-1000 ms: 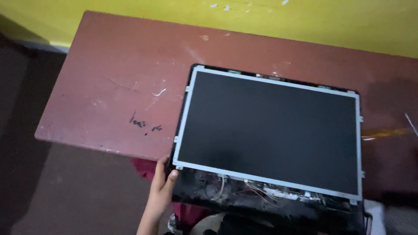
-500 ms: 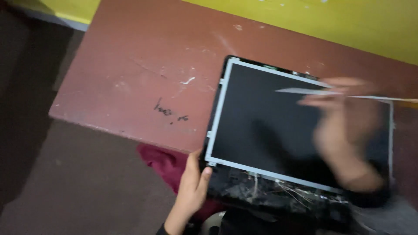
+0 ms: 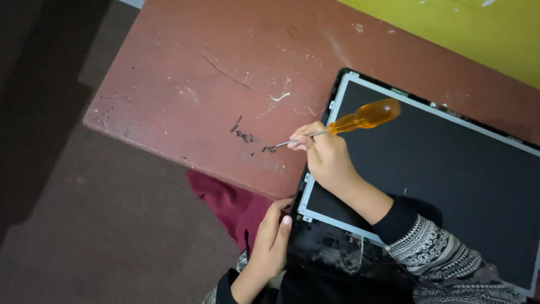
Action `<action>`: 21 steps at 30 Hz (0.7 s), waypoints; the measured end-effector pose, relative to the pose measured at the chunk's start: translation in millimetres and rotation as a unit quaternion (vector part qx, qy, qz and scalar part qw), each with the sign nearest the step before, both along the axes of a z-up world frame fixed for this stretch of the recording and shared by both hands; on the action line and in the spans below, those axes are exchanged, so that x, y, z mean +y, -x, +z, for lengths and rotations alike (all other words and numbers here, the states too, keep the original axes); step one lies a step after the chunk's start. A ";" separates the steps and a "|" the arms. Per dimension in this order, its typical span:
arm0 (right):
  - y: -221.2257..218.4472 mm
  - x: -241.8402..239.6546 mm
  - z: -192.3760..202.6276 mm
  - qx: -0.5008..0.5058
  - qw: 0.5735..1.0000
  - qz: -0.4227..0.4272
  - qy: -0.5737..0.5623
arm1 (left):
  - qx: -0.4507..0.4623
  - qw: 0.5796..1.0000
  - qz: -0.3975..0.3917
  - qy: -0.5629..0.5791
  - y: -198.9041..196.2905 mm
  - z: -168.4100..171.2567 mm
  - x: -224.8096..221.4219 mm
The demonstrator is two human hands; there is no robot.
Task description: Connecting a display ribbon cable and securing a screen panel to a device frame using a screwdriver.
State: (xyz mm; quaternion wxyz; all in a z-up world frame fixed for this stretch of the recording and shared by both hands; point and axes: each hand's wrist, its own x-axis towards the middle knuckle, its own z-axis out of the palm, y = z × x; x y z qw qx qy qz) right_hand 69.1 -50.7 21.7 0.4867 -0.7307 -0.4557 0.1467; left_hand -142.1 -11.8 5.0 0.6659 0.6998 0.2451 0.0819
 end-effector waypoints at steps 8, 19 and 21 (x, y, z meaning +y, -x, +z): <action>8.0 -8.5 14.2 0.006 0.997 -0.021 -0.075 | 0.009 0.996 0.019 0.084 -2.6 -6.6 -1.7; 59.9 -64.7 48.6 0.078 0.975 -0.099 -0.183 | -0.176 0.965 0.184 -0.071 -21.7 6.7 4.9; 64.1 -69.6 51.3 0.082 0.975 -0.098 -0.183 | -0.184 0.962 0.186 -0.081 -20.9 8.7 0.6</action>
